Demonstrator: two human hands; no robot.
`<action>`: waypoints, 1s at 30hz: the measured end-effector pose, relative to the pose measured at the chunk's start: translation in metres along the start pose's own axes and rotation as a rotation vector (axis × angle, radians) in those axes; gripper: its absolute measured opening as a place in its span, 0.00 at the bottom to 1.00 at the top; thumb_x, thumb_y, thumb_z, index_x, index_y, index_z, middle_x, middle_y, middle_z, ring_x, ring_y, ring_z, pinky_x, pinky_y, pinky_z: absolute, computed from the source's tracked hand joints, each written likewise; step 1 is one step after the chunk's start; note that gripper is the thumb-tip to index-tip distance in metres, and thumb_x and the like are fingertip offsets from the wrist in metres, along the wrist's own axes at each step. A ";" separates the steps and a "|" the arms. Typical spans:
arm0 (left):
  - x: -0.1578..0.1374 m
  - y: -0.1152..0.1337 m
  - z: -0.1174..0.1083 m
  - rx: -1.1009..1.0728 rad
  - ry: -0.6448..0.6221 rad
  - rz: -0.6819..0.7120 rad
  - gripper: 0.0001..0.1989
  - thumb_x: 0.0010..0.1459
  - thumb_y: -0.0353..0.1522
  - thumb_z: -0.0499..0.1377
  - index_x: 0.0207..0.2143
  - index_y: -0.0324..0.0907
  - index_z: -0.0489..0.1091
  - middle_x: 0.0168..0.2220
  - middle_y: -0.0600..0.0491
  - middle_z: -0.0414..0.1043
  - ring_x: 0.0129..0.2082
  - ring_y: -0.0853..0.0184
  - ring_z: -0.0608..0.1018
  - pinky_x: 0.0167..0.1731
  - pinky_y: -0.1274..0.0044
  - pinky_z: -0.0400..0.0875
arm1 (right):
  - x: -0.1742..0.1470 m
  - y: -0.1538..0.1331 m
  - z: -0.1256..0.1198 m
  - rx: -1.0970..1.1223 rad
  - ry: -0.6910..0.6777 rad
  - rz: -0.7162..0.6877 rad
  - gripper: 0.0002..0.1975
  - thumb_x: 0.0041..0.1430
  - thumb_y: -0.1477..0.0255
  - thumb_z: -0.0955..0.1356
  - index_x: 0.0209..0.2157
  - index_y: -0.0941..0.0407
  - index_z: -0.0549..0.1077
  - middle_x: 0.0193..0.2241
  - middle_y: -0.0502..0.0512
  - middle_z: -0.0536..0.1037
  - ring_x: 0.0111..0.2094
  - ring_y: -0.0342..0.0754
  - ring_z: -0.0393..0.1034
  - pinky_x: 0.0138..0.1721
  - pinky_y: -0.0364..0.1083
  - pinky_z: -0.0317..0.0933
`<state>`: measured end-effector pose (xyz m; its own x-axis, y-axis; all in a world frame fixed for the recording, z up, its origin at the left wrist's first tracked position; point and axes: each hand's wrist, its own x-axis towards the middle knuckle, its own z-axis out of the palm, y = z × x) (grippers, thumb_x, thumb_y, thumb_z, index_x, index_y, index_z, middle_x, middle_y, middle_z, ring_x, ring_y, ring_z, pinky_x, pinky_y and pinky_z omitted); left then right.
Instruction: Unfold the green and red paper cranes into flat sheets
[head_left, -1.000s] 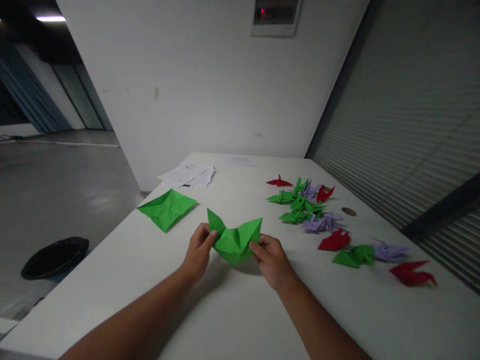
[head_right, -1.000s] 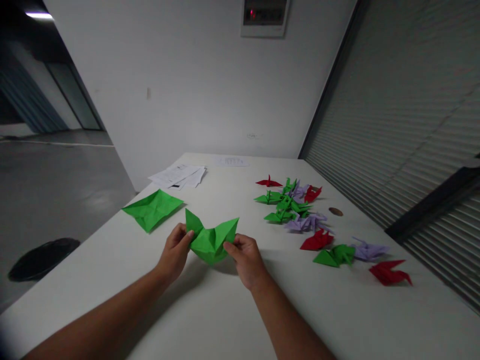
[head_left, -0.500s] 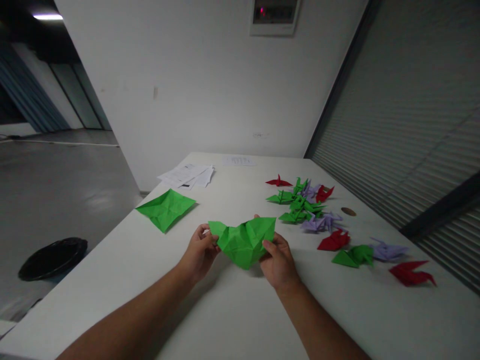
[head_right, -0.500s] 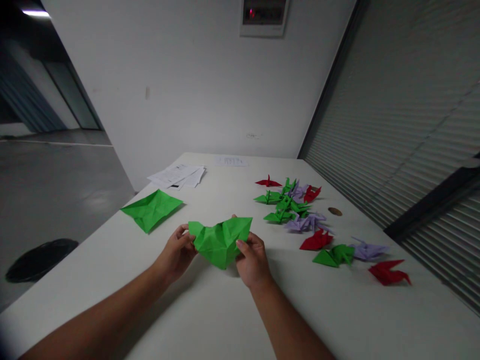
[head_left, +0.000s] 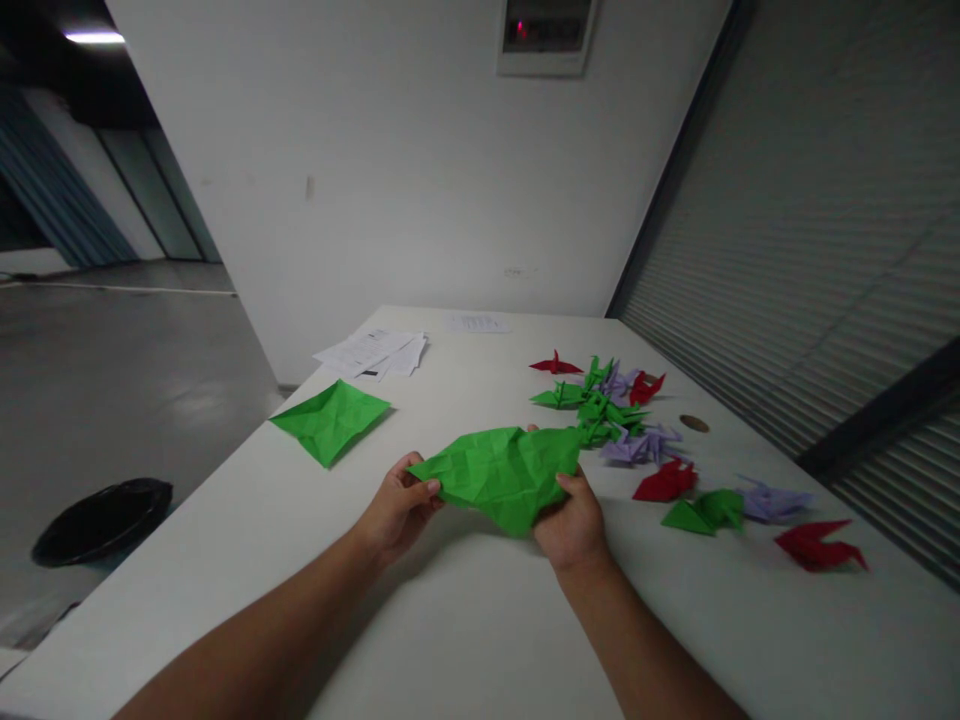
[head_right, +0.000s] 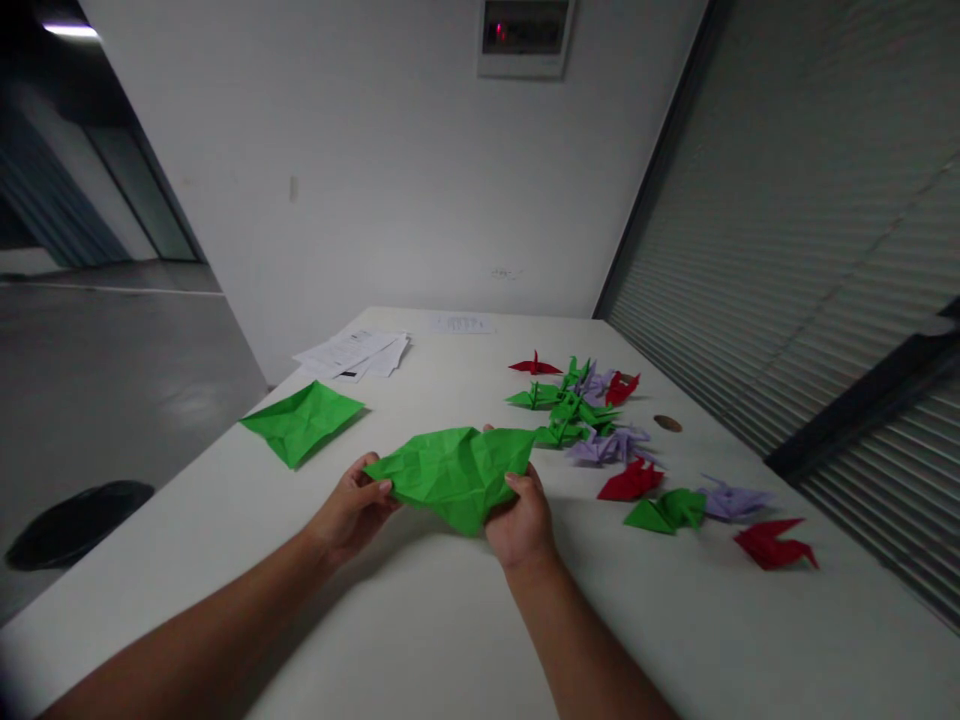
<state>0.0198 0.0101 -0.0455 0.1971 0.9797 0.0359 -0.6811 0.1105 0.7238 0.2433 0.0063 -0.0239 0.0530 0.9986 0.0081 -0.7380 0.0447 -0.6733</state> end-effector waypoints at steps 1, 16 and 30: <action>0.001 0.000 -0.001 0.002 0.000 0.014 0.24 0.44 0.28 0.77 0.28 0.42 0.61 0.24 0.61 0.71 0.25 0.73 0.74 0.30 0.80 0.70 | 0.000 0.000 0.000 0.000 0.004 -0.004 0.29 0.44 0.69 0.69 0.52 0.47 0.78 0.48 0.54 0.83 0.56 0.63 0.73 0.55 0.64 0.66; -0.001 0.029 -0.026 -0.032 -0.311 -0.381 0.27 0.54 0.45 0.70 0.55 0.51 0.72 0.55 0.46 0.75 0.48 0.53 0.81 0.42 0.66 0.78 | 0.005 0.010 -0.008 -0.095 -0.174 0.154 0.21 0.42 0.71 0.68 0.41 0.51 0.81 0.42 0.55 0.85 0.52 0.63 0.76 0.53 0.62 0.69; 0.005 0.031 -0.028 0.100 -0.158 -0.198 0.23 0.40 0.29 0.77 0.41 0.45 0.79 0.42 0.49 0.80 0.35 0.61 0.82 0.35 0.73 0.78 | 0.016 0.018 -0.018 -0.253 -0.096 0.188 0.10 0.47 0.70 0.77 0.34 0.54 0.80 0.32 0.53 0.85 0.36 0.55 0.79 0.37 0.49 0.72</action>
<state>-0.0199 0.0229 -0.0423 0.4322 0.9017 -0.0118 -0.5470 0.2725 0.7915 0.2434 0.0225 -0.0492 -0.1409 0.9874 -0.0725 -0.5373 -0.1377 -0.8321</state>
